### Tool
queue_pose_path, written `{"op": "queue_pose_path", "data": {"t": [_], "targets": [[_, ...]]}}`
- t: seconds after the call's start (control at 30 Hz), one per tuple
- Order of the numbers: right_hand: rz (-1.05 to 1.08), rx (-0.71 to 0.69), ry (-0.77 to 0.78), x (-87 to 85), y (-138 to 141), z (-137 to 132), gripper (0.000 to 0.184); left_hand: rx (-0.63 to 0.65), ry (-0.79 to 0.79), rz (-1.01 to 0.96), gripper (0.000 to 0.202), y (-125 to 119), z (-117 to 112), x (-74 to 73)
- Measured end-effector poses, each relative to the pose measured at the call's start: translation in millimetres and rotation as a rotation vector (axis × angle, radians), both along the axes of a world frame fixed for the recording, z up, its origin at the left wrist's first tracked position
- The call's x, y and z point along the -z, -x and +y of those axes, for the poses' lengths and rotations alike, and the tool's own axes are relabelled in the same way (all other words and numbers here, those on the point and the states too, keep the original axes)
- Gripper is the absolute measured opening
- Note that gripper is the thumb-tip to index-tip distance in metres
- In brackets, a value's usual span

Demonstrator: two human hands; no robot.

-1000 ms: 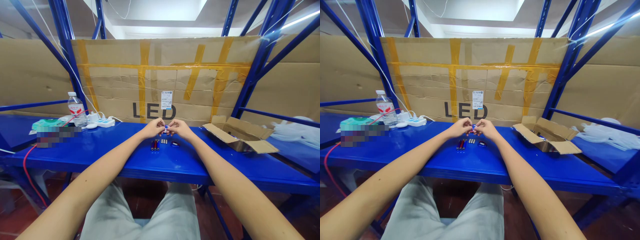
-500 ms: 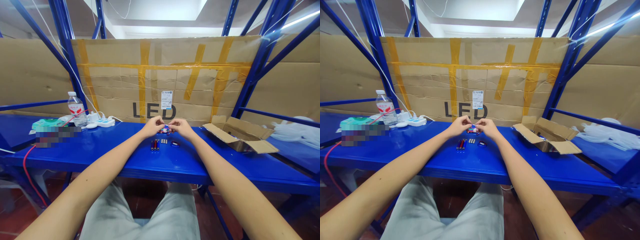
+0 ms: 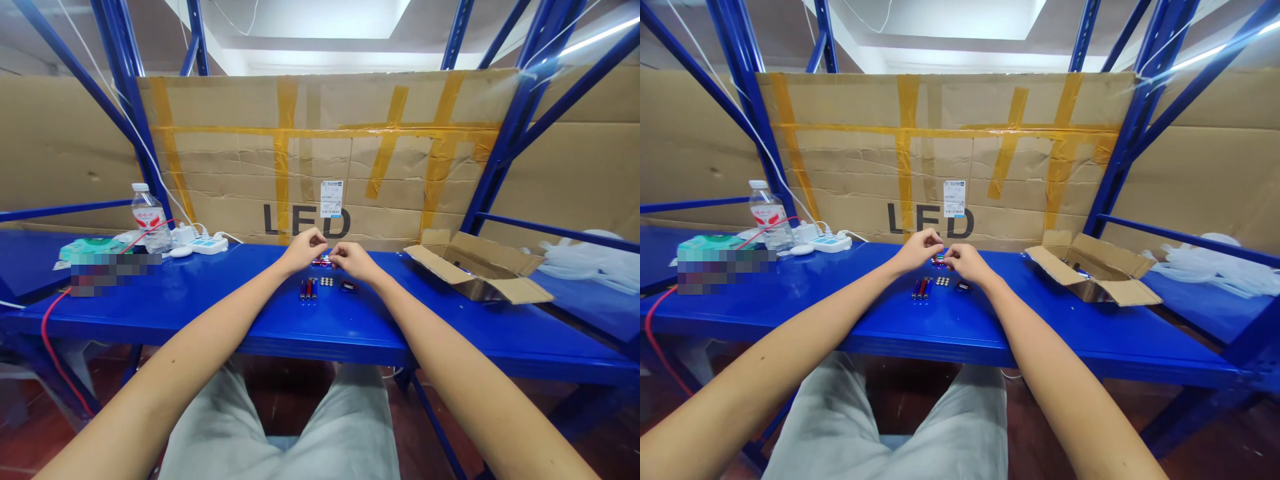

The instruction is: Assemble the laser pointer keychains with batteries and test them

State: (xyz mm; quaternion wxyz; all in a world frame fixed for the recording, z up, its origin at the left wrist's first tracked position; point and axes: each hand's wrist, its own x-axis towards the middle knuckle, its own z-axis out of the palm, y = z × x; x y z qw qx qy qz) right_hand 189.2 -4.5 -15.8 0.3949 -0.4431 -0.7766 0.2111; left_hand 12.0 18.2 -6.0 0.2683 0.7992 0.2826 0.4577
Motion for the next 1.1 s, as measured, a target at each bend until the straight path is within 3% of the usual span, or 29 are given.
{"op": "queue_pose_path", "data": {"t": [0.1,0.2,0.27,0.37,0.47,0.7,0.93,1.1], "targets": [[-0.041,0.115,-0.054,-1.2,-4.5,3.6,0.011,-0.068,-0.031,0.031,0.007,8.5,6.8,-1.5],[-0.226,0.285,-0.073,-1.7,-20.1,7.3,0.026,-0.141,-0.063,0.214,0.011,20.4,12.1,-0.2],[-0.356,0.329,0.004,0.0,-31.6,8.2,0.027,-0.186,-0.066,0.356,0.012,27.5,15.3,1.5],[-0.500,0.304,0.195,3.3,-42.6,6.8,0.022,-0.231,-0.046,0.496,0.010,34.4,20.8,4.4],[-0.567,0.294,0.267,3.9,-44.3,4.0,0.013,-0.236,-0.057,0.567,0.005,38.1,27.5,7.7],[-0.588,0.270,0.264,-0.9,-40.7,-0.4,0.011,-0.262,-0.013,0.604,0.008,42.1,35.8,13.0],[-0.631,0.129,0.138,1.3,-42.8,5.3,0.017,-0.257,0.071,0.769,0.010,41.3,24.8,4.3],[-0.589,0.071,0.146,0.9,-40.6,4.5,0.017,-0.227,0.134,0.797,0.011,42.3,22.4,-0.5]]}}
